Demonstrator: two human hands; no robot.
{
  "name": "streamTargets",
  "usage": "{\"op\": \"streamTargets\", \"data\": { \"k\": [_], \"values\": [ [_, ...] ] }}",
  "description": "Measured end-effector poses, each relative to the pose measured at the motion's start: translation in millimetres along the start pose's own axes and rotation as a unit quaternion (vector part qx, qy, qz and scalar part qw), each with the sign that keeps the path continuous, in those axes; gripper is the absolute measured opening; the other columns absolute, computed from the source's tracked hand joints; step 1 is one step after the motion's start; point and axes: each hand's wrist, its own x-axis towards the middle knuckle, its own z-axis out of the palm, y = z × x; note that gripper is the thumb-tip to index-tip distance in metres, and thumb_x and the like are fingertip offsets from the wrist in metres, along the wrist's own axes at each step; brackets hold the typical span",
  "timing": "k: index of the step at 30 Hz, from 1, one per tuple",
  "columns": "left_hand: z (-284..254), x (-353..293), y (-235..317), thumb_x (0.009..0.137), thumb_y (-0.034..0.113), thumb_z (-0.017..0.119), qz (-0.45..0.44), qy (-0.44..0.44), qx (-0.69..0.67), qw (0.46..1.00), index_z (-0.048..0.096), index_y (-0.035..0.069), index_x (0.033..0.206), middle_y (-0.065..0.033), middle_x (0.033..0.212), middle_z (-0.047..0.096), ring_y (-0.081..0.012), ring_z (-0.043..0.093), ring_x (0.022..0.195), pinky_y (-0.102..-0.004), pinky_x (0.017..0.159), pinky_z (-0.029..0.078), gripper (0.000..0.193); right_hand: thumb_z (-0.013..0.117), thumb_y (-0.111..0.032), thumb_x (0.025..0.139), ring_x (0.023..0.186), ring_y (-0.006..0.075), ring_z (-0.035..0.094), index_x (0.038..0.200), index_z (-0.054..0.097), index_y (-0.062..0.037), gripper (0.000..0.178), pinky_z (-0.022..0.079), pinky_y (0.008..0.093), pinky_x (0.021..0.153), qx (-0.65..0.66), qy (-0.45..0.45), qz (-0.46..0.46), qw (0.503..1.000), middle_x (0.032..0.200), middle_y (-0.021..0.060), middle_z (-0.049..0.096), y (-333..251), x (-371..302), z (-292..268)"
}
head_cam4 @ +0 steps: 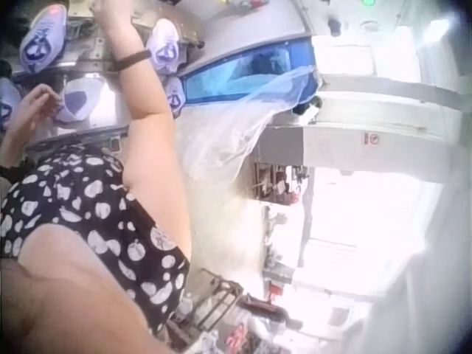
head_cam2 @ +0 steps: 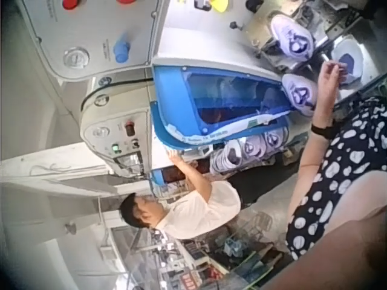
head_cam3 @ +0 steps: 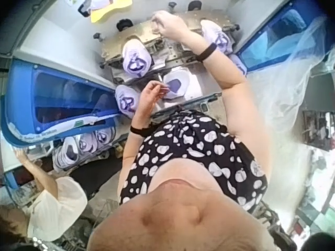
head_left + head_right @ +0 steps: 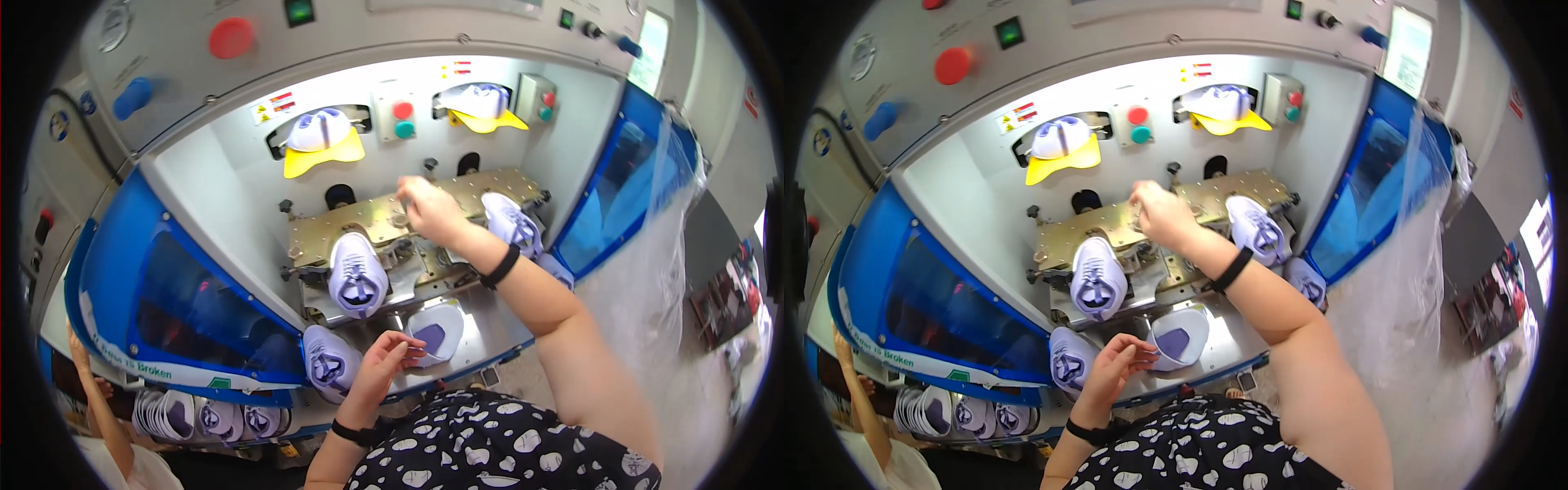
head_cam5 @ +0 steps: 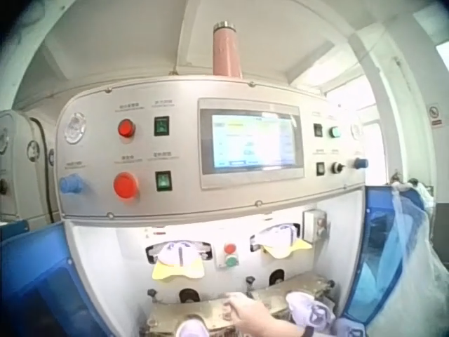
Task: Operating a heel-lasting machine to shape shoe uppers.
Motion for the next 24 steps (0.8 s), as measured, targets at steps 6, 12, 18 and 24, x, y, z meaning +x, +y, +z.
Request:
{"op": "streamTargets", "data": {
  "k": [6, 12, 18, 24],
  "values": [
    [-23, 30, -74, 0.084, 0.026, 0.067, 0.032, 0.079, 0.378, 0.922, 0.058, 0.007, 0.108, -0.0152, 0.121, 0.055, -0.0281, 0.055, 0.110, -0.0378, 0.092, 0.045, 0.032, 0.052, -0.006, 0.076, 0.085, 0.0322, 0.063, 0.092, 0.063, -0.0075, 0.019, 0.050, 0.0433, 0.075, 0.046, -0.289, 0.139, 0.946, 0.086, 0.0119, 0.065, -16, -205, -13],
    [-27, 53, -103, 0.068, 0.022, 0.079, 0.078, 0.035, 0.566, 0.820, 0.058, 0.017, 0.118, -0.0206, 0.135, 0.039, -0.0400, 0.047, 0.121, -0.0427, 0.098, 0.044, 0.054, 0.057, -0.016, 0.081, 0.106, 0.0316, 0.056, 0.103, 0.060, -0.0068, 0.024, 0.047, 0.0411, 0.087, 0.002, -0.218, 0.256, 0.942, 0.116, 0.0143, 0.057, 0, -337, -33],
    [5, 72, -116, 0.069, 0.014, 0.077, 0.049, 0.094, 0.614, 0.782, 0.055, 0.018, 0.120, -0.0216, 0.132, 0.037, -0.0429, 0.050, 0.114, -0.0437, 0.094, 0.046, 0.055, 0.059, -0.026, 0.085, 0.103, 0.0356, 0.056, 0.109, 0.056, -0.0072, 0.030, 0.046, 0.0414, 0.085, -0.014, -0.075, 0.303, 0.950, 0.110, 0.0145, 0.059, 32, -354, -59],
    [4, 77, -133, 0.072, 0.014, 0.073, 0.083, 0.108, 0.598, 0.790, 0.050, 0.012, 0.126, -0.0215, 0.128, 0.040, -0.0400, 0.047, 0.116, -0.0426, 0.097, 0.042, 0.059, 0.052, -0.049, 0.088, 0.074, 0.0381, 0.063, 0.105, 0.059, -0.0043, 0.048, 0.050, 0.0420, 0.068, -0.031, -0.110, 0.684, 0.721, 0.085, 0.0153, 0.066, 61, -404, -115]
  ]
}}
